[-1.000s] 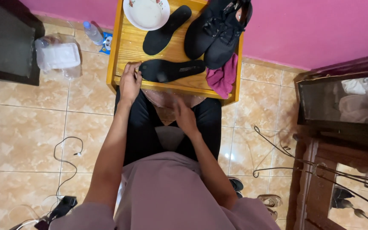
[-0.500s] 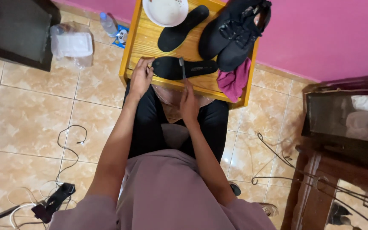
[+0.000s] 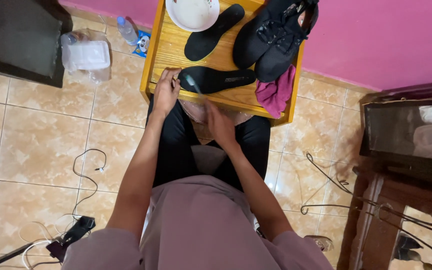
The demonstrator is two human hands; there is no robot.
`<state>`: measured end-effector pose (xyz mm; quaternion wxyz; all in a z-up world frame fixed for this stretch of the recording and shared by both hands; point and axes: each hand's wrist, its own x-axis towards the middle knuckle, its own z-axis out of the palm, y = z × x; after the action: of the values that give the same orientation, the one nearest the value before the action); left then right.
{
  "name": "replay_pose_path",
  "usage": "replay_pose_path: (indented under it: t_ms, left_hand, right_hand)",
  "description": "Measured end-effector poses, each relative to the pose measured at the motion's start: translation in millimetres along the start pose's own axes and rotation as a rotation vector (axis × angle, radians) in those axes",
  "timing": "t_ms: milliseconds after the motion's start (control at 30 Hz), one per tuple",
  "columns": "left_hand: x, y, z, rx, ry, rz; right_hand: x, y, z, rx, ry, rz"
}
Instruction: Applying glue to the sole and interior of a black shoe using a small applicator stick and then inserting an insole.
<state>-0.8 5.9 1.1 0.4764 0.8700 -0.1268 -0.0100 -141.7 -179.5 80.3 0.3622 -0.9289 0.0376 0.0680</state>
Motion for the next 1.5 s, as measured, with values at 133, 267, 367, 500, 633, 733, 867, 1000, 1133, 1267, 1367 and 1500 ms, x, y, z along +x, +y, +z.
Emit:
replay_pose_path:
  t_ms: [133,267,367,500,633,733,867,1000,1133,1267,1367,1500]
  left_hand:
    - [-2,4,-2,-0.016,-0.009,-0.010]
    - [3,-4,4,0.003,-0.018,-0.016]
    - [0,2,-1,-0.015,-0.055,-0.027]
    - [-2,-8,7,-0.012,-0.044,0.007]
    - [2,-3,5,0.003,-0.025,0.022]
    - [-2,0,2,0.008,-0.020,0.012]
    - [2,-9,11,0.076,0.021,0.033]
    - [-2,-2,4,0.034,-0.003,0.039]
    - [-1,-2,7,0.040,0.018,0.044]
    - [-4,3,4,0.042,0.020,0.043]
    - [-4,-7,6,0.053,0.011,0.054]
    - [-4,-6,9,0.083,0.019,0.055]
  right_hand:
    - [2,-4,-1,-0.015,0.120,0.159]
    - [-2,-11,19,-0.012,-0.001,0.025]
    - [4,5,-1,0.006,0.164,0.195]
    - [-13,6,7,-0.010,0.157,0.186]
    - [-14,44,12,-0.095,0.052,0.141]
    - [-17,41,-14,-0.219,0.110,0.256]
    - [-33,51,21,-0.223,0.095,0.037]
    - [-29,105,24,-0.790,0.250,0.061]
    - [-43,42,-11,-0.532,0.359,0.146]
    - [-53,32,-10,-0.400,0.270,0.061]
    - [-37,93,-13,-0.362,0.372,0.482]
    - [-45,73,-9,-0.386,0.355,0.417]
